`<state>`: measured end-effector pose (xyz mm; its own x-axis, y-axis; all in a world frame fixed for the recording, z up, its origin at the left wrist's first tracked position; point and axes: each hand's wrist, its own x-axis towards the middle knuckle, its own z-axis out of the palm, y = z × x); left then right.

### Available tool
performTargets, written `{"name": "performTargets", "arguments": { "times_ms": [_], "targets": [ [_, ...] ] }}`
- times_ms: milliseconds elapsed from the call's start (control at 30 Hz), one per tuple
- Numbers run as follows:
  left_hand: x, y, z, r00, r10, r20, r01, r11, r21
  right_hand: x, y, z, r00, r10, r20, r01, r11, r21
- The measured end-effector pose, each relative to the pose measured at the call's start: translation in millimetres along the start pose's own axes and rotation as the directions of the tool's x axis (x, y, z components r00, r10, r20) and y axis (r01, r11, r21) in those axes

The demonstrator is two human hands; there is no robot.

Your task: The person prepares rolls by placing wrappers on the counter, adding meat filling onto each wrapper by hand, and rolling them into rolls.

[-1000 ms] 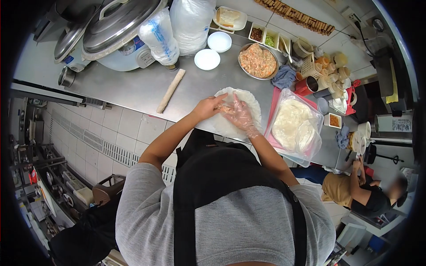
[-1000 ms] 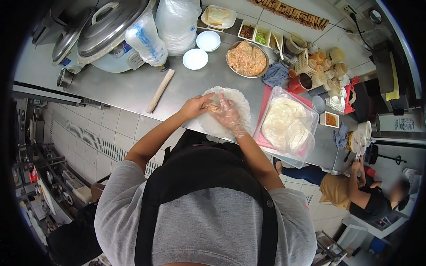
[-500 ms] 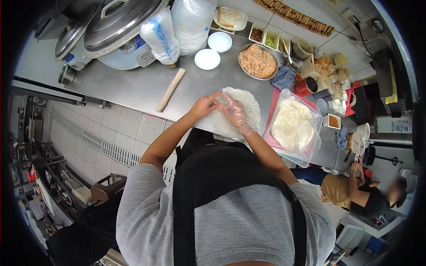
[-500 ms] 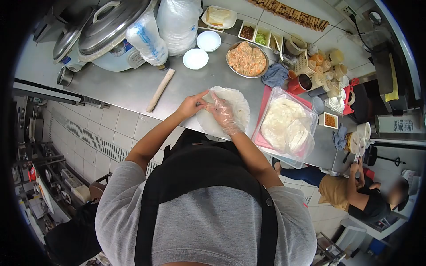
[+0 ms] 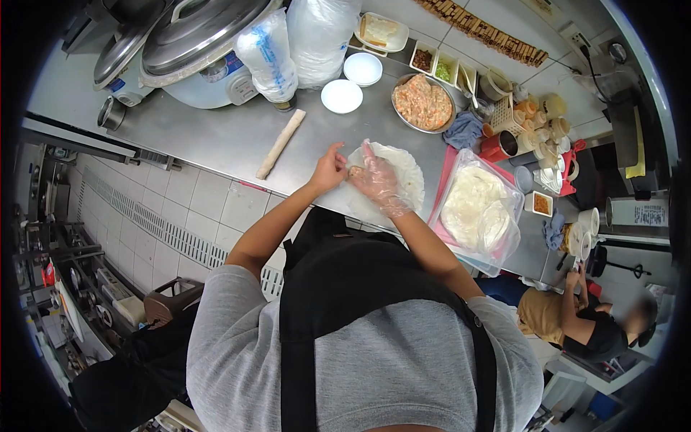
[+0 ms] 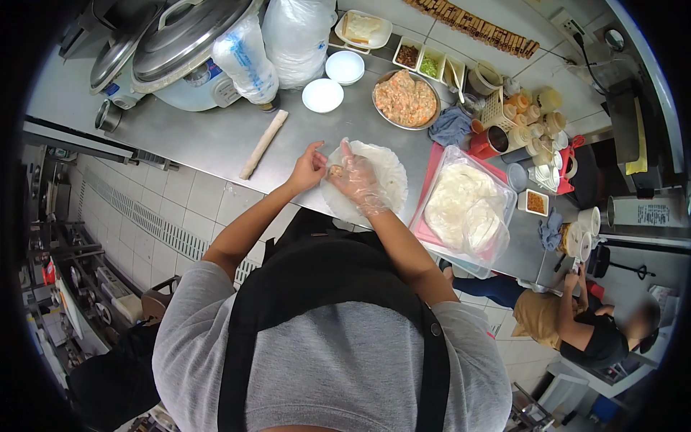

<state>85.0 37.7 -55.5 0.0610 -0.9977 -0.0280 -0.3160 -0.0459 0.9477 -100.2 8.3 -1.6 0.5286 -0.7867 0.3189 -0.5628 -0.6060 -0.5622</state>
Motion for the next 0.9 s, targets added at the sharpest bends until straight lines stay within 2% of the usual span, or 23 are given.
{"name": "performTargets", "arguments": {
  "times_ms": [67,133,167,233,267,333,500,567,600,700,767,800,867,900],
  "targets": [
    [1,3,2,0.999,0.032,0.025,-0.033,0.999,0.021,5,-2,6,0.984,0.058,0.170,-0.026,0.983,-0.182],
    [-1,6,7,0.975,0.172,0.144,-0.160,0.983,-0.091,1,10,17,0.985,0.020,0.171,0.000,0.993,-0.116],
    [-1,6,6,0.975,0.171,0.145,-0.159,0.983,-0.090,-3,18,22,0.985,-0.020,0.170,0.029,0.998,-0.053],
    [1,10,5,0.949,0.206,0.240,-0.228,0.971,0.069,-7,18,14,0.986,-0.029,0.163,0.044,0.995,-0.088],
    [1,12,5,0.949,0.205,0.240,-0.227,0.972,0.067,-10,18,9,0.987,-0.037,0.158,0.056,0.991,-0.121],
    [0,21,3,0.942,0.176,0.286,-0.240,0.949,0.204,-19,28,10,0.988,-0.037,0.153,0.056,0.991,-0.119],
    [-2,33,6,0.946,0.151,0.288,-0.236,0.928,0.287,-32,27,-7,0.992,0.003,0.126,0.013,0.992,-0.123],
    [-1,35,9,0.944,0.161,0.288,-0.252,0.915,0.315,-36,34,-5,0.995,-0.093,0.028,0.097,0.980,-0.174],
    [-1,38,11,0.939,0.163,0.303,-0.269,0.896,0.353,-40,41,-2,0.996,-0.090,0.026,0.093,0.980,-0.175],
    [2,39,12,0.926,0.168,0.338,-0.308,0.854,0.420,-46,59,-3,0.993,-0.001,0.116,0.017,0.991,-0.135],
    [2,38,14,0.916,0.171,0.364,-0.332,0.831,0.445,-47,60,-14,0.988,-0.111,0.106,0.120,0.989,-0.087],
    [3,41,12,0.913,0.152,0.378,-0.328,0.824,0.461,-50,67,-15,0.989,-0.111,0.103,0.120,0.989,-0.089],
    [3,46,9,0.911,0.130,0.391,-0.322,0.817,0.478,-56,77,-15,0.978,-0.008,0.209,0.028,0.995,-0.096],
    [3,50,8,0.914,0.113,0.389,-0.311,0.812,0.494,-56,78,-16,0.978,-0.007,0.209,0.028,0.995,-0.097]
  ]
}}
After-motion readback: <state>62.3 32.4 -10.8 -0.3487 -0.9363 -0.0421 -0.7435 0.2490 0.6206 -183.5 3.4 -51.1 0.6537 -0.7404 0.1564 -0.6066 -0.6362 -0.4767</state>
